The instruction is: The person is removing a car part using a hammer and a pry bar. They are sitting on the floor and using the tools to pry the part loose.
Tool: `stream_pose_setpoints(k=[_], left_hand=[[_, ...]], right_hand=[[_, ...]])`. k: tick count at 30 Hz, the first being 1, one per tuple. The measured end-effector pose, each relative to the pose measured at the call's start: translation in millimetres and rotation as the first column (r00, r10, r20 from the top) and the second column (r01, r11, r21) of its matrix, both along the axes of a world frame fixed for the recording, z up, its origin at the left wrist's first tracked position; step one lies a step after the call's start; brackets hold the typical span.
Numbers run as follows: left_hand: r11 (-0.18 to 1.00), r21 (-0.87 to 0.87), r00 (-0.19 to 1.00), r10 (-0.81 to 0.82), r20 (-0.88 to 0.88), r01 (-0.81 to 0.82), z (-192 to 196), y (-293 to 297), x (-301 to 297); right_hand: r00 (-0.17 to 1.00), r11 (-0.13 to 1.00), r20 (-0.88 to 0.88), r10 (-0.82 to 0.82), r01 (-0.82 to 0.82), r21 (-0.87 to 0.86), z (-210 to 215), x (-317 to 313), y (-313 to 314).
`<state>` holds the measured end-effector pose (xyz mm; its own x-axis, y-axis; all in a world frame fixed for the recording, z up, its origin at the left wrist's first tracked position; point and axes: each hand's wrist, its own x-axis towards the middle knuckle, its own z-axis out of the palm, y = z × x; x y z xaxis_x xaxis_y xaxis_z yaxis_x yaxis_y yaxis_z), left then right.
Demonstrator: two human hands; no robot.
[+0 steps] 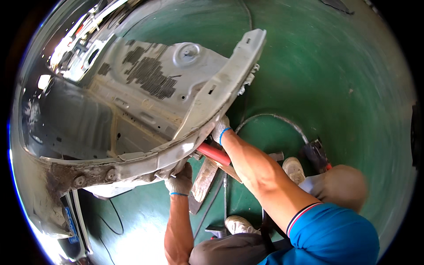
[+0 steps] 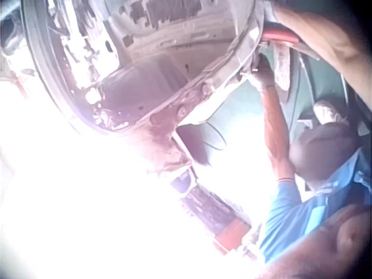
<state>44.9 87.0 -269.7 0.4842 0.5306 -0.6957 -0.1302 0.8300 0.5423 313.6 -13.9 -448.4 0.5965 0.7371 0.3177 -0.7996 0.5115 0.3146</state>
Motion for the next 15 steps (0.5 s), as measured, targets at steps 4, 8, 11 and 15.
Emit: stream_pose_setpoints(k=[4,8,11,15], left_hand=[[1.0,-0.01,0.999,0.027,-0.037,-0.028,-5,28,-40],[0.99,0.05,0.99,0.132,0.047,-0.135,-21,26,-44],[0.968,0.145,0.975,0.189,0.115,-0.205,-31,10,-21],[0.891,0.133,0.863,0.369,0.345,-0.434,-25,-23,14]], right_hand=[[0.98,0.674,0.021,-0.196,0.151,-0.723,57,-58,38],[0.991,0.594,-0.076,-0.108,0.003,-0.805,122,-71,13],[0.999,0.716,-0.016,0.039,-0.039,-0.697,107,-59,-12],[0.996,0.73,0.081,0.047,0.021,-0.683,93,-49,-23]])
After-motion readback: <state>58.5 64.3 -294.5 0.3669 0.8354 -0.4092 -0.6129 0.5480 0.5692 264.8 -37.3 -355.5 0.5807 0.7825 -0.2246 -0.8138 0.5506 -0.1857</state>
